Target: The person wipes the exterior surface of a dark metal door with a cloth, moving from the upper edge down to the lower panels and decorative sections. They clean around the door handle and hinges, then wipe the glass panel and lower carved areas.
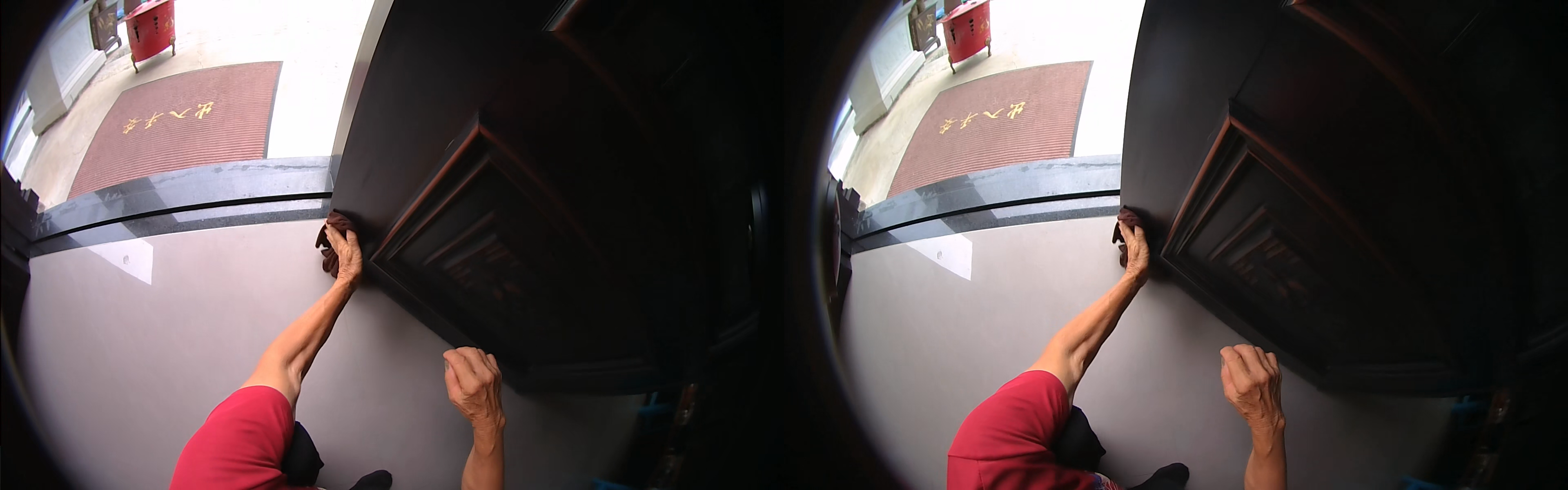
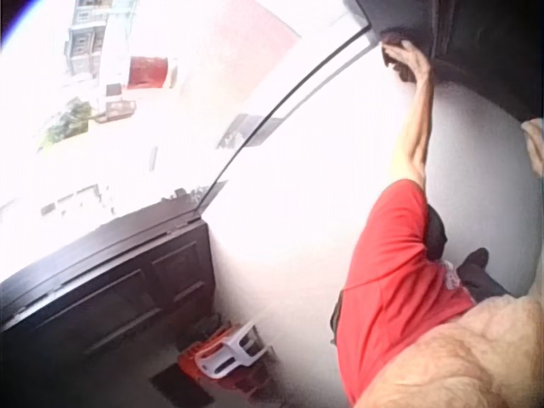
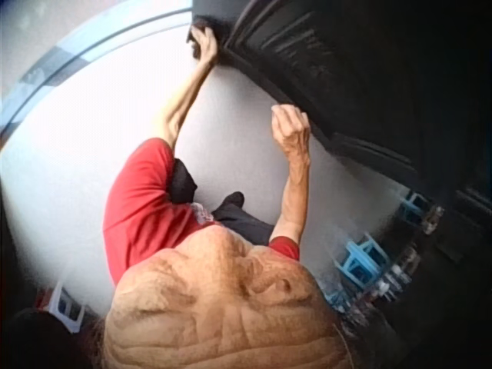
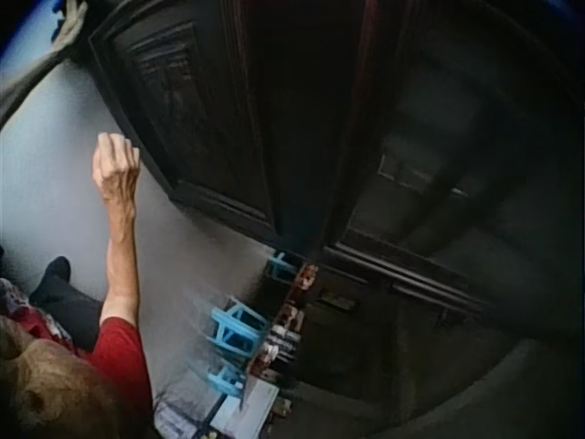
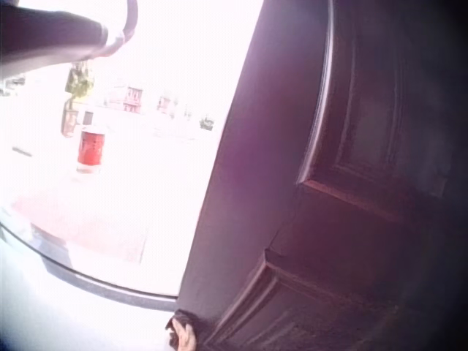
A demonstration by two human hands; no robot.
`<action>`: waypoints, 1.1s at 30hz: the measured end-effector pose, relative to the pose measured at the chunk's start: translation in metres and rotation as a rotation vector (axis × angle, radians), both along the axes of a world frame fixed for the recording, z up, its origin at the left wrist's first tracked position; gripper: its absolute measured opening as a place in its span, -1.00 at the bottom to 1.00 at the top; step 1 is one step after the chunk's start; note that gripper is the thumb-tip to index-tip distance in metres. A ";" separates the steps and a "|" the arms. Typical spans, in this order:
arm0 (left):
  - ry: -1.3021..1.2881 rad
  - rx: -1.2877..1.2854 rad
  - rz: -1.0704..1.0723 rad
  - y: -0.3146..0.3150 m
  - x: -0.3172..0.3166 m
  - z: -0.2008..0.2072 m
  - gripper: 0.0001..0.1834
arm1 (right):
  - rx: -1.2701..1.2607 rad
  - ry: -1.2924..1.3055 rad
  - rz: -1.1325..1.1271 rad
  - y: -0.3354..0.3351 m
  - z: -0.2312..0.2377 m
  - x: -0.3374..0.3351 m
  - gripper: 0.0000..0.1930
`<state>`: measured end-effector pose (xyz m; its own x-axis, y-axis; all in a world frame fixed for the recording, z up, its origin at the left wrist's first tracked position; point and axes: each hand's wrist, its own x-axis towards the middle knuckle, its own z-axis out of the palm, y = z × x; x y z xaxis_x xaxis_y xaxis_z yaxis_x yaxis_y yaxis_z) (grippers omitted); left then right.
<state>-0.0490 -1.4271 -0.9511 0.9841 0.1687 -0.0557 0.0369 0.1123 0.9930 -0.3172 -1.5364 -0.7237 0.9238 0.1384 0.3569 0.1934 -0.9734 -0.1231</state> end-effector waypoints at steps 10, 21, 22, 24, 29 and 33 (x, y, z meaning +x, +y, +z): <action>-1.008 0.369 -0.166 -0.025 -0.042 0.197 -0.01 | 0.038 0.058 0.013 -0.005 -0.006 -0.004 -0.73; -1.247 0.925 -0.188 -0.026 -0.094 0.049 -0.32 | 0.033 0.054 -0.004 -0.018 -0.013 -0.008 -0.76; -1.232 0.918 -0.167 -0.026 -0.092 0.041 -0.34 | 0.033 0.049 -0.006 -0.019 -0.013 -0.008 -0.77; -1.206 0.898 -0.139 -0.025 -0.087 0.025 -0.38 | 0.037 0.042 -0.023 -0.023 -0.019 -0.011 -0.78; -0.939 0.868 -0.512 0.002 -0.089 0.014 -0.49 | 0.013 0.037 -0.058 -0.036 -0.020 -0.023 -0.79; -1.182 0.471 -0.196 -0.023 -0.088 0.096 -0.47 | 0.048 -0.002 -0.062 -0.039 -0.024 -0.032 -0.79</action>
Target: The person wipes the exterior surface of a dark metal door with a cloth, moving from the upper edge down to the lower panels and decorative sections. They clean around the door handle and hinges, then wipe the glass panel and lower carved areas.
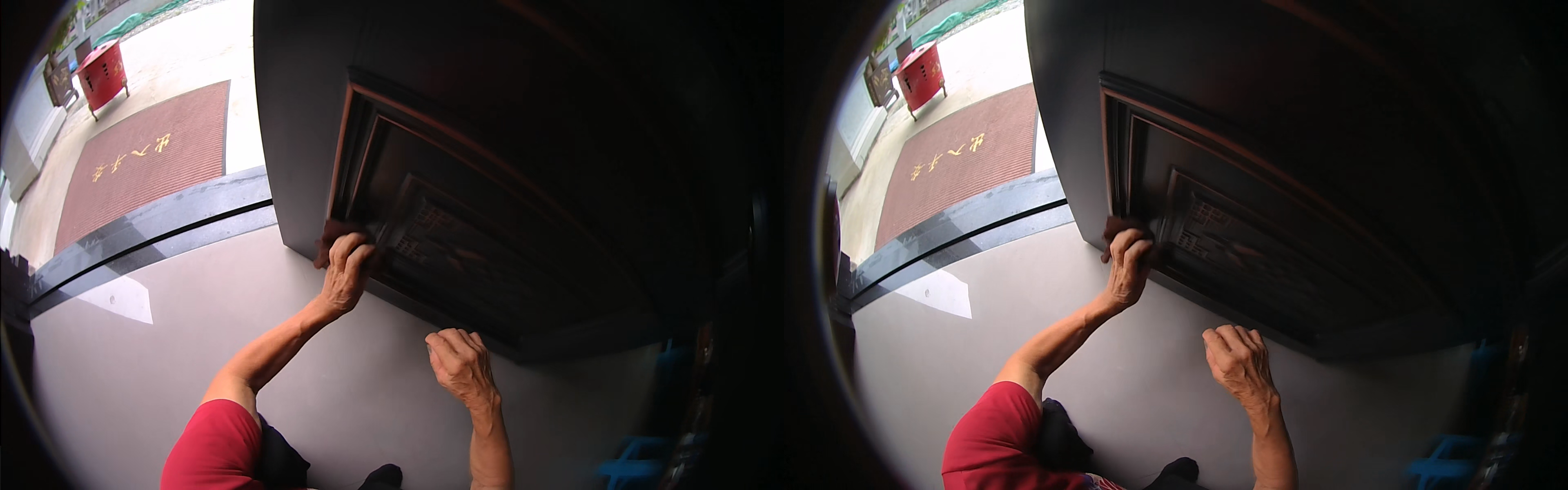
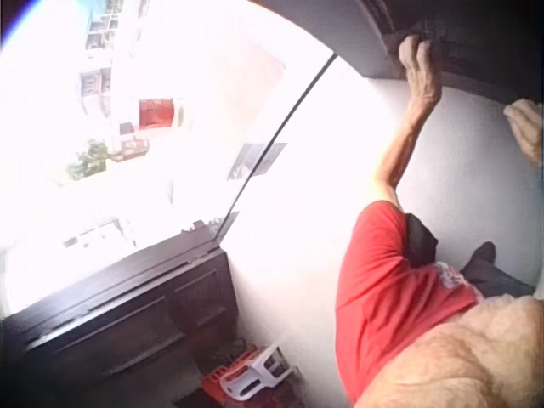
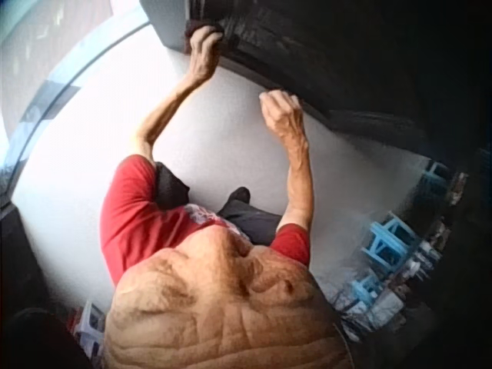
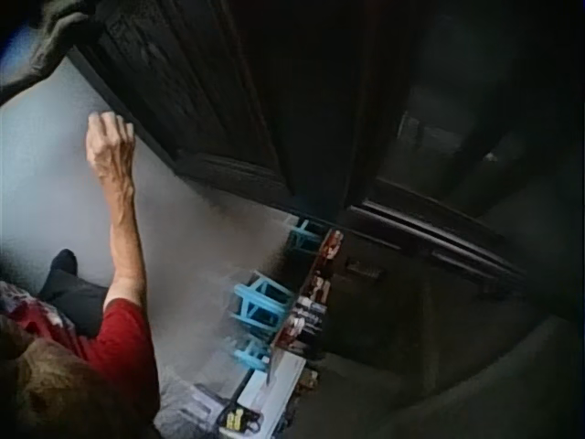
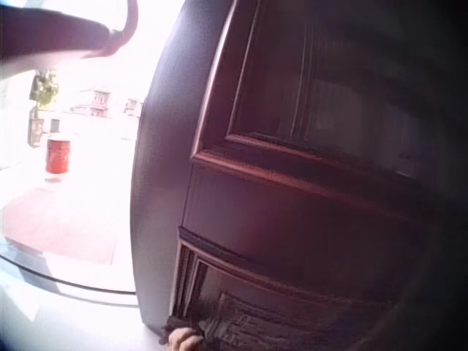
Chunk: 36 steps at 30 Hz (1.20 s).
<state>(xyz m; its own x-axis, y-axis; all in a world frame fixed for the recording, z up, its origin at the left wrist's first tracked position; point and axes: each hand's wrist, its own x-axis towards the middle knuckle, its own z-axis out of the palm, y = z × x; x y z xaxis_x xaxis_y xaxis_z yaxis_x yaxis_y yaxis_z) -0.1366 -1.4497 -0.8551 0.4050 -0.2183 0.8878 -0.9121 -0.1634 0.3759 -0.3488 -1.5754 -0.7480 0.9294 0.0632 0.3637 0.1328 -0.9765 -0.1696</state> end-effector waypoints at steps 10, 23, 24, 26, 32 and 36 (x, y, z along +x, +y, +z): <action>-0.219 0.276 0.156 -0.078 -0.005 0.019 -0.42 | 0.001 -0.053 0.018 -0.004 0.005 -0.006 -0.81; 0.048 0.504 -0.275 -0.025 -0.009 -0.011 -0.48 | -0.043 -0.069 -0.062 -0.029 0.003 -0.031 -0.89; 0.044 0.481 -0.303 -0.041 -0.016 0.017 -0.51 | -0.047 -0.097 -0.056 -0.030 0.001 -0.030 -0.90; -0.097 0.374 -0.315 -0.074 -0.040 0.079 -0.55 | -0.065 -0.102 -0.064 -0.035 -0.002 -0.031 -0.90; 0.067 0.402 -0.375 -0.127 -0.043 0.079 -0.60 | -0.054 -0.100 -0.086 -0.036 0.009 -0.032 -0.90; -0.385 0.384 -0.152 -0.074 -0.010 0.022 -0.54 | -0.037 -0.203 -0.084 -0.041 0.004 -0.036 -0.87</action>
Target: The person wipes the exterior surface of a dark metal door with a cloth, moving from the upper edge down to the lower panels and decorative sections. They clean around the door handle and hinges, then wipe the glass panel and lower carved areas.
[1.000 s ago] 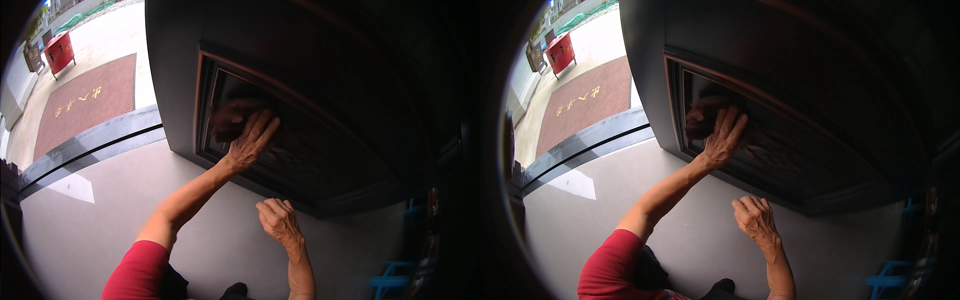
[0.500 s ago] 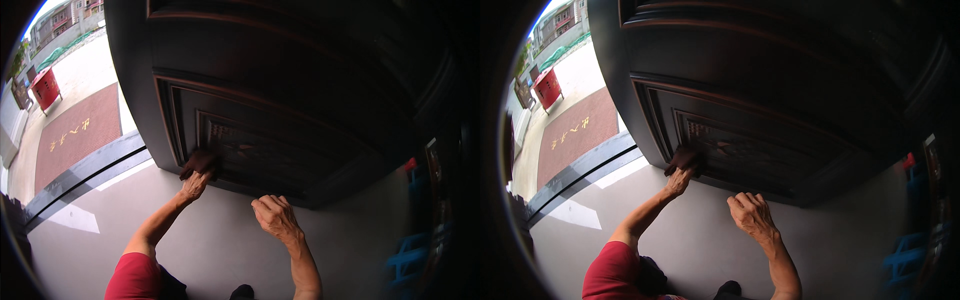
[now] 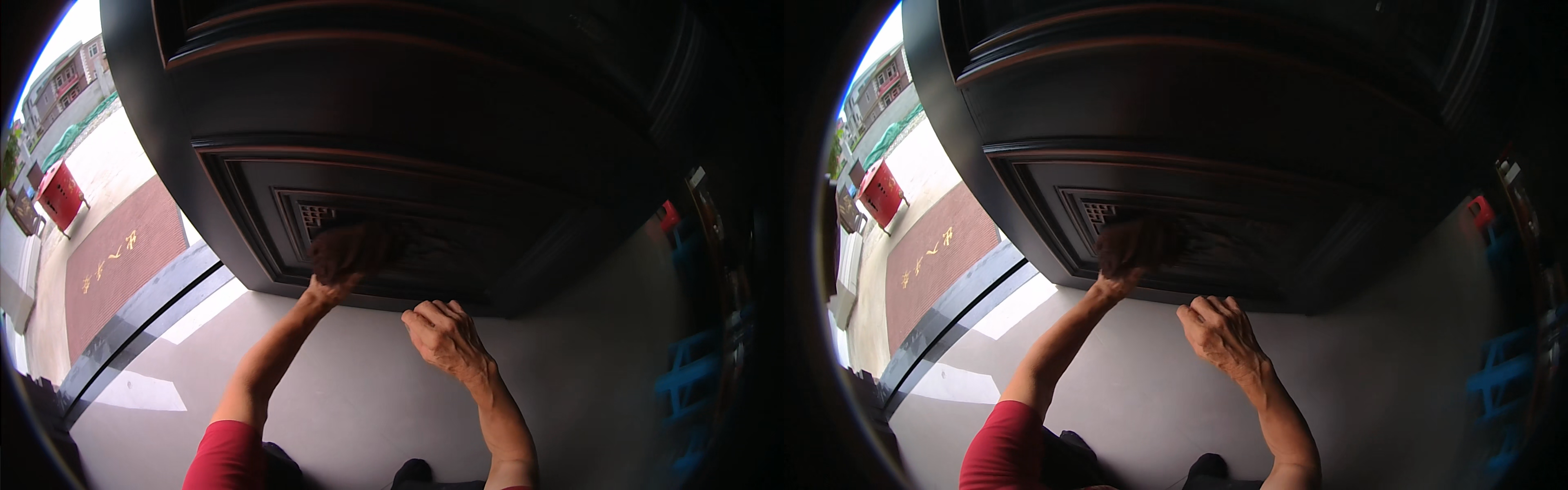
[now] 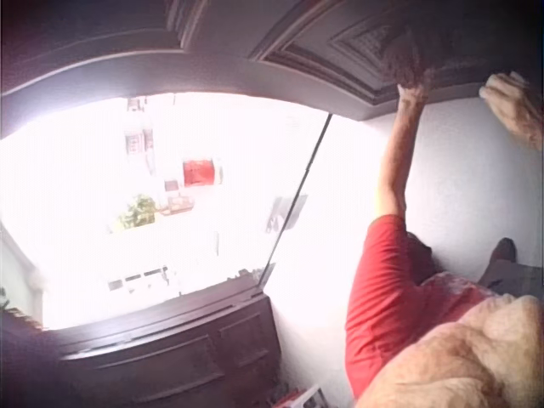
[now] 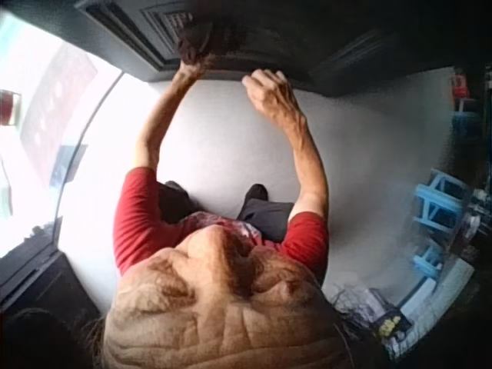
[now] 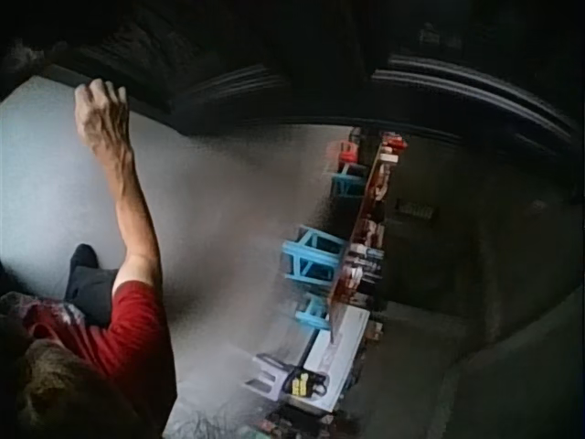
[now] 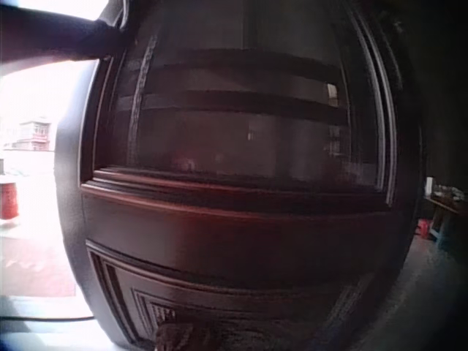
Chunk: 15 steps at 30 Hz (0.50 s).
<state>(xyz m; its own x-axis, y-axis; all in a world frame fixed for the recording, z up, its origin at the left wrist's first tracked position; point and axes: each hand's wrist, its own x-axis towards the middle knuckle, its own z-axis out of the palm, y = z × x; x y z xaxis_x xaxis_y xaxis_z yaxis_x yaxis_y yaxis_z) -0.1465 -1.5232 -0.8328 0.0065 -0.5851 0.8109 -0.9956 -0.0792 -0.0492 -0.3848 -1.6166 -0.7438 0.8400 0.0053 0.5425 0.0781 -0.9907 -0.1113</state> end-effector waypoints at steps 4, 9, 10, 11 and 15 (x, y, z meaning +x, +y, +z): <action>0.152 0.239 0.162 0.049 0.025 -0.038 -0.44 | 0.019 0.004 -0.033 -0.007 -0.008 -0.006 -0.89; 0.359 0.179 0.070 0.009 -0.001 0.032 -0.64 | 0.021 0.136 -0.091 -0.012 -0.013 -0.017 -0.88; 0.152 0.214 0.070 -0.010 -0.010 0.043 -0.67 | 0.027 0.155 -0.113 -0.015 -0.013 -0.018 -0.91; 0.039 0.248 -0.018 -0.031 -0.022 0.055 -0.64 | 0.060 0.088 -0.117 -0.018 -0.011 -0.018 -0.90; -0.156 0.037 -0.233 -0.103 -0.062 0.105 -0.63 | 0.223 -0.412 -0.152 -0.050 0.013 -0.018 -0.79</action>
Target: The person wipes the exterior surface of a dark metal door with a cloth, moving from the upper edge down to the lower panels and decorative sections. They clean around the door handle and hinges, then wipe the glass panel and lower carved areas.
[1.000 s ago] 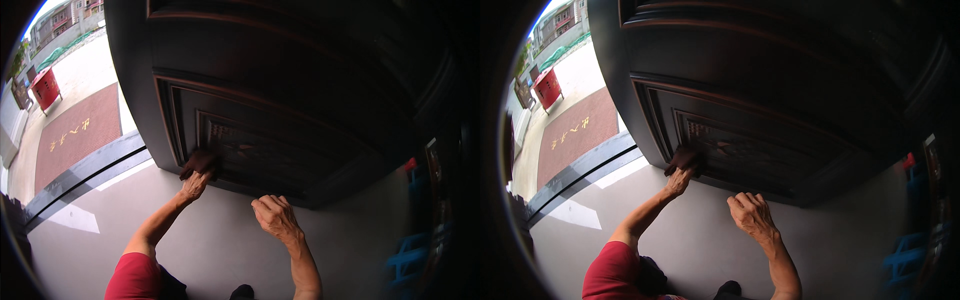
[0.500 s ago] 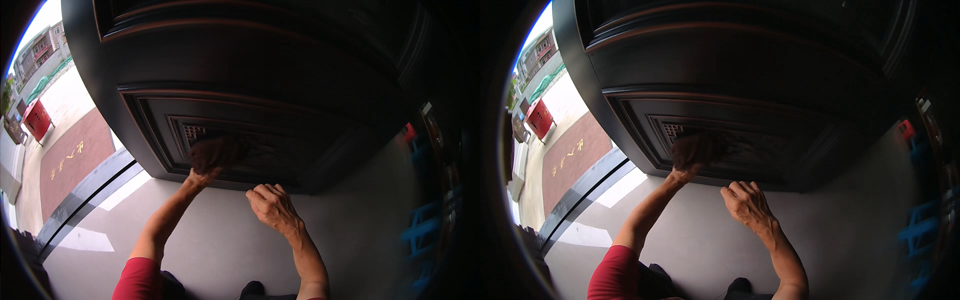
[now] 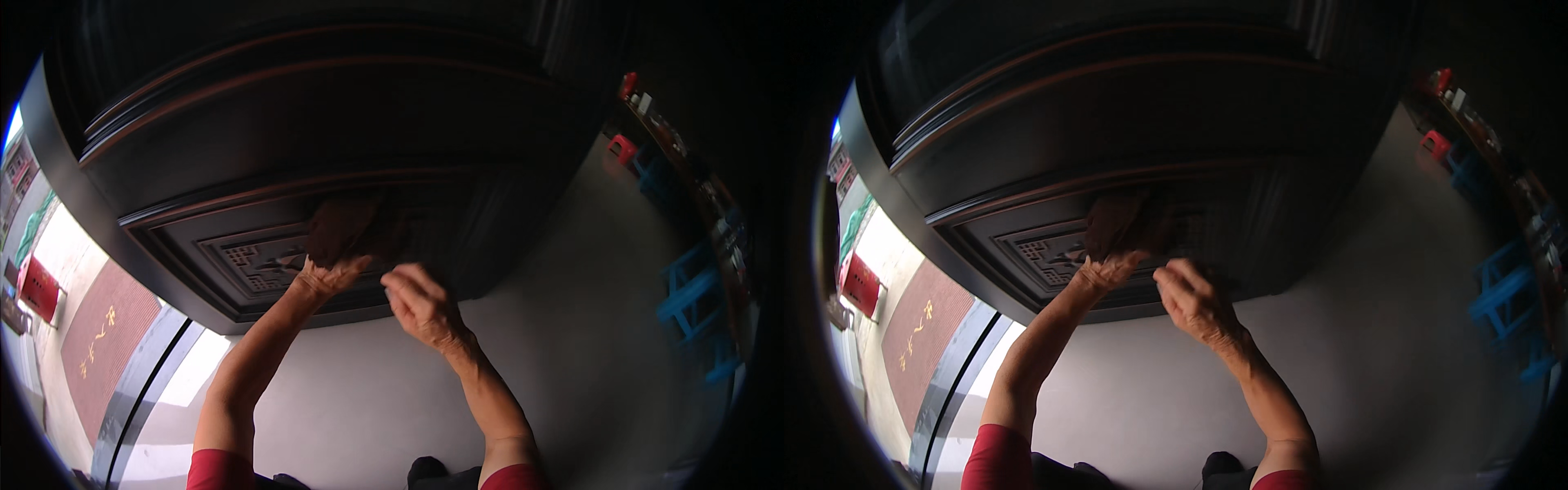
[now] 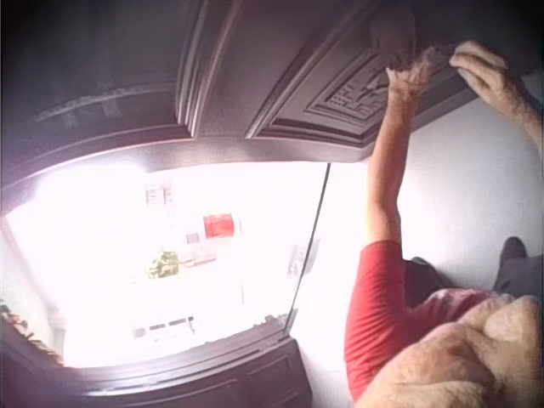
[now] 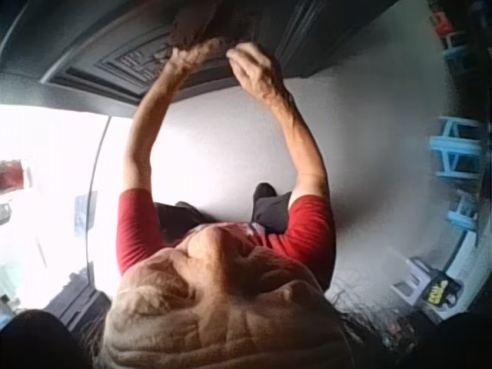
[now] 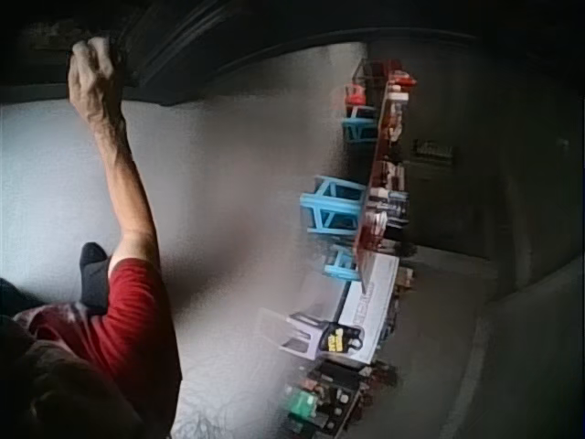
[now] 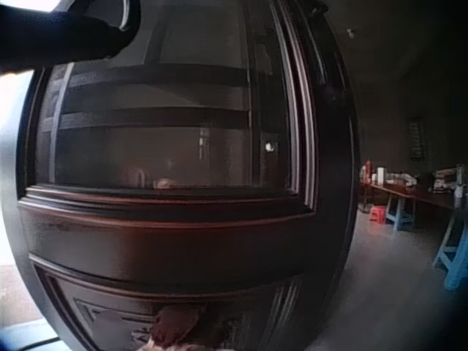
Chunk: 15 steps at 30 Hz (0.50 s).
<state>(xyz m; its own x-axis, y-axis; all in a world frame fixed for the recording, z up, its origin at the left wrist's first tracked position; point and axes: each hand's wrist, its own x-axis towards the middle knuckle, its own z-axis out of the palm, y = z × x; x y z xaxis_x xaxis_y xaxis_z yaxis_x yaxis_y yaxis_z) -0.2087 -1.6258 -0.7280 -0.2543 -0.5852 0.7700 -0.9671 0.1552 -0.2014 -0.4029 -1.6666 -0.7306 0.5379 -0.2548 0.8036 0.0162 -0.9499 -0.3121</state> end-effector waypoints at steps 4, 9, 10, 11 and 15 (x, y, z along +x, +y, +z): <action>0.613 0.341 0.021 0.000 0.014 -0.035 -0.65 | 0.186 -0.385 -0.431 -0.066 0.019 -0.061 -0.68; 0.229 0.085 0.129 0.045 0.037 -0.031 -0.50 | 0.997 -0.705 -0.264 -0.172 0.029 -0.125 -0.38; 0.387 0.244 0.191 0.050 0.037 -0.024 -0.45 | 1.146 -0.745 -0.127 -0.189 0.026 -0.127 -0.33; 0.360 0.263 0.190 0.045 0.039 -0.025 -0.42 | 1.155 -0.756 -0.068 -0.203 0.021 -0.127 -0.28; -0.144 -0.100 -0.005 0.004 0.018 -0.018 -0.55 | 1.159 -0.695 -0.091 -0.205 0.015 -0.111 -0.14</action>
<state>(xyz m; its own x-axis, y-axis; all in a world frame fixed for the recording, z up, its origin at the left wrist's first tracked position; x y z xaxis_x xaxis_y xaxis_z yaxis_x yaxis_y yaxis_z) -0.1906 -1.6219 -0.7456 -0.3689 -0.5059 0.7798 -0.9264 0.1322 -0.3525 -0.5138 -1.8712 -0.7154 0.0571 -0.9779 0.2012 0.4483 -0.1549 -0.8804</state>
